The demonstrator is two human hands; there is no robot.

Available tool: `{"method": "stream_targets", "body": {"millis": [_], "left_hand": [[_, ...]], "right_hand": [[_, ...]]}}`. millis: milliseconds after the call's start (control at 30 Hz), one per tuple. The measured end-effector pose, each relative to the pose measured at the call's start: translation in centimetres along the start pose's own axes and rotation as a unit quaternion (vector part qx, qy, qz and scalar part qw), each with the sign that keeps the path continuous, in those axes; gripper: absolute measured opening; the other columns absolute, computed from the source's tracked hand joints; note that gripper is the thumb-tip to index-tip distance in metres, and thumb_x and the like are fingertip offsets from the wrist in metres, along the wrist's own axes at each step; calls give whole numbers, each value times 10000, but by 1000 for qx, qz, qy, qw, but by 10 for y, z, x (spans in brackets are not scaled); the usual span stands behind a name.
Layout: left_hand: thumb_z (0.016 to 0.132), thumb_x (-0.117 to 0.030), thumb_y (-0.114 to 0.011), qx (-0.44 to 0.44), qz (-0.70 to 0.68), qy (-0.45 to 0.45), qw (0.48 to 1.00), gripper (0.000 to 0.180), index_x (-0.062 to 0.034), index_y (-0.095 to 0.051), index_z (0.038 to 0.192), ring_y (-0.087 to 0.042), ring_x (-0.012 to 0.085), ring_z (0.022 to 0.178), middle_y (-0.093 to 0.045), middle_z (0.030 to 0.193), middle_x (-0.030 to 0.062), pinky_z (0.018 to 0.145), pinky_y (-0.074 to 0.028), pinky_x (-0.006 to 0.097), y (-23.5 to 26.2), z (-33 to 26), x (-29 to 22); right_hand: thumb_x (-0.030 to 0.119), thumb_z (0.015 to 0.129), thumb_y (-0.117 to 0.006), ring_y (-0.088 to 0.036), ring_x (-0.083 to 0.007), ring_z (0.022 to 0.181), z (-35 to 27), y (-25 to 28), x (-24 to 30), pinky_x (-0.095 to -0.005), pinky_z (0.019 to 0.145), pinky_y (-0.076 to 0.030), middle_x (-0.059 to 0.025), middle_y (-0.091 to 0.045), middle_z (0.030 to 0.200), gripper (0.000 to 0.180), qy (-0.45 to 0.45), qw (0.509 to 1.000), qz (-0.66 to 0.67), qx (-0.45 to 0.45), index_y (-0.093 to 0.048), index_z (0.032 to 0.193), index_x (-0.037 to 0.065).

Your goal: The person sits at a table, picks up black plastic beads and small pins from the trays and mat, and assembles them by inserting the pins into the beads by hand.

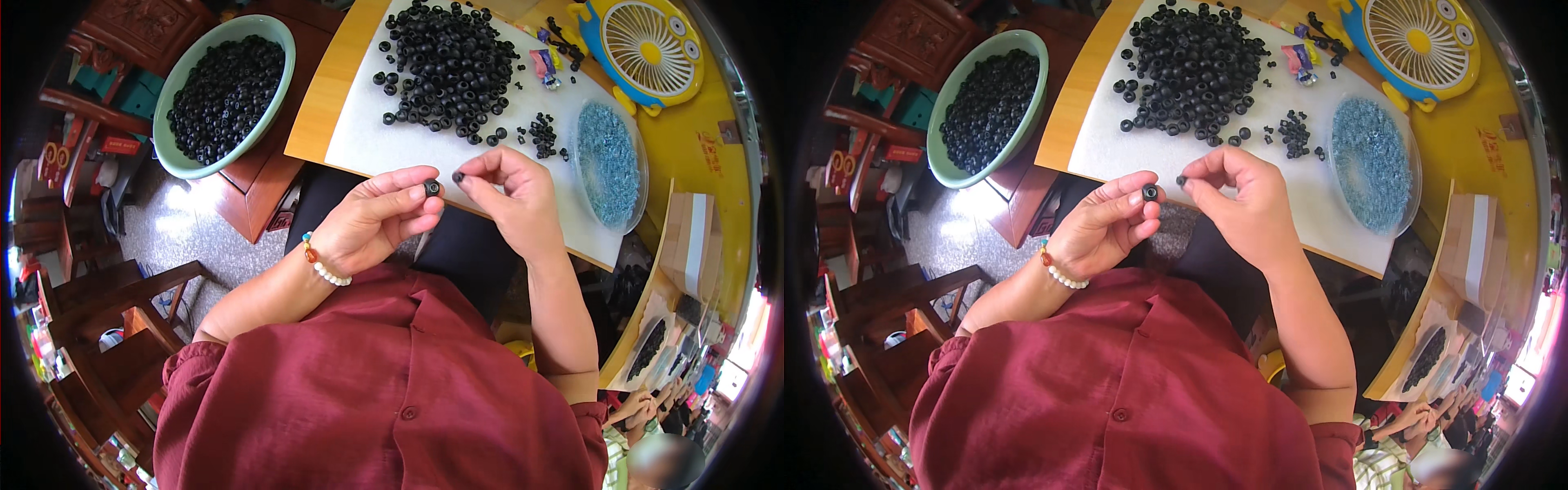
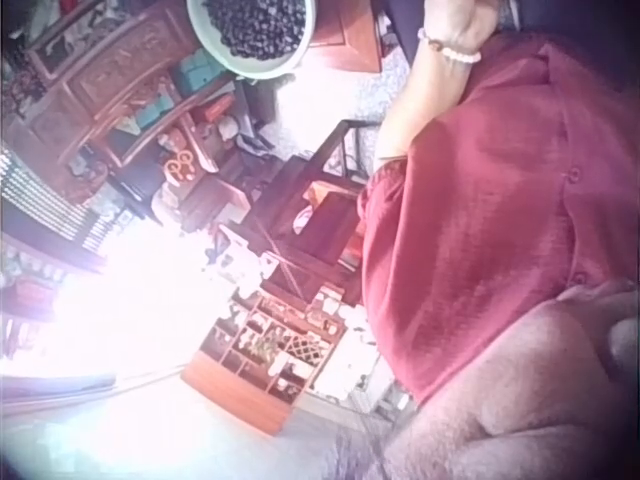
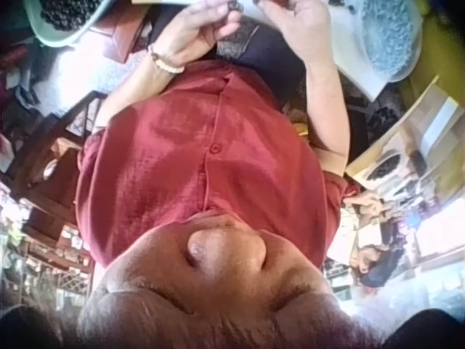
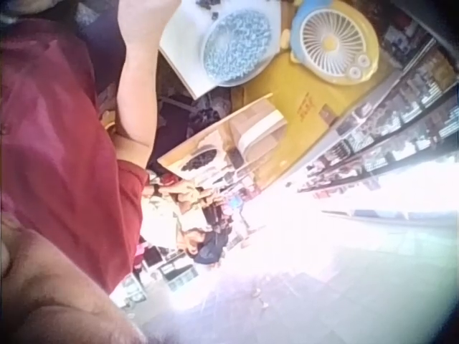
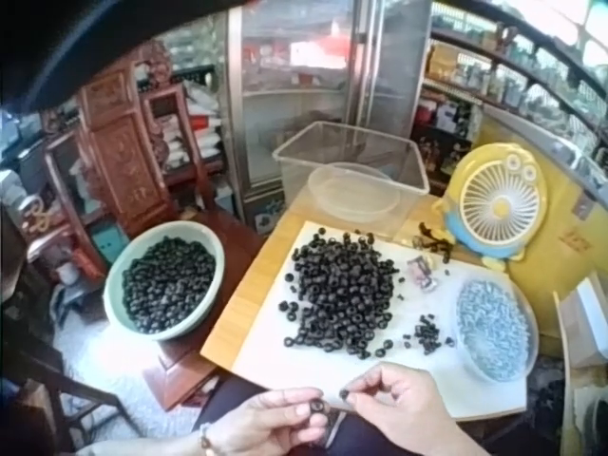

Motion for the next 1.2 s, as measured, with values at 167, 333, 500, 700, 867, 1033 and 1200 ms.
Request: {"method": "stream_targets", "body": {"millis": [167,333,500,700,867,1033,1200], "left_hand": [[881,-5,-554,47,38,-8,998,267,-6,-579,1147,-651,199,893,-638,1013,142,812,-558,307,-9,-3,3],[875,-11,-572,61,85,-23,994,261,9,-584,1135,-664,210,856,-654,950,146,790,-564,300,-19,-7,6],[879,-19,-572,92,144,-74,983,258,23,-582,1134,-663,202,857,-656,952,144,785,-559,291,-22,-12,5],[880,-11,-569,69,216,-110,968,240,30,-594,1115,-663,189,852,-656,962,143,786,-557,285,-28,-18,4],[870,10,-574,64,273,-145,949,224,32,-609,1091,-662,184,854,-656,964,143,779,-555,277,-31,-22,4],[858,33,-582,67,324,-181,926,213,29,-624,1067,-661,180,846,-654,967,123,766,-553,267,-33,-26,3],[817,52,-622,125,364,-239,891,197,3,-665,1003,-639,180,899,-616,1060,134,782,-542,265,-36,-27,0]], "right_hand": [[-16,773,-655,-585,-74,734,-17,4,13,-192,686,-474,-60,-640,827,119,-154,931,323,75,-599,876,7],[-25,763,-649,-591,-89,718,-23,5,13,-193,664,-470,-77,-648,834,123,-150,909,380,83,-589,865,8],[2,789,-668,-601,-85,730,-26,6,27,-195,684,-483,-47,-641,816,97,-162,899,389,121,-614,869,-5],[30,795,-684,-614,-93,734,-28,7,32,-196,671,-484,-58,-658,799,112,-156,906,372,128,-641,887,-16],[11,806,-664,-638,-132,745,-29,4,40,-223,697,-509,-88,-661,815,95,-160,906,369,128,-632,883,-34],[3,806,-660,-655,-171,762,-30,4,45,-257,726,-529,-113,-658,822,103,-165,909,361,128,-621,884,-53],[21,798,-678,-642,-168,754,-32,2,35,-247,704,-515,-114,-651,818,126,-210,876,402,162,-624,883,-54]]}}
Point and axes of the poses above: each hand's wrist, its own z-axis towards the middle knuckle, its own y-axis out of the back of the hand, x = y × z, the point moved 3 cm from there along z, towards the middle knuckle
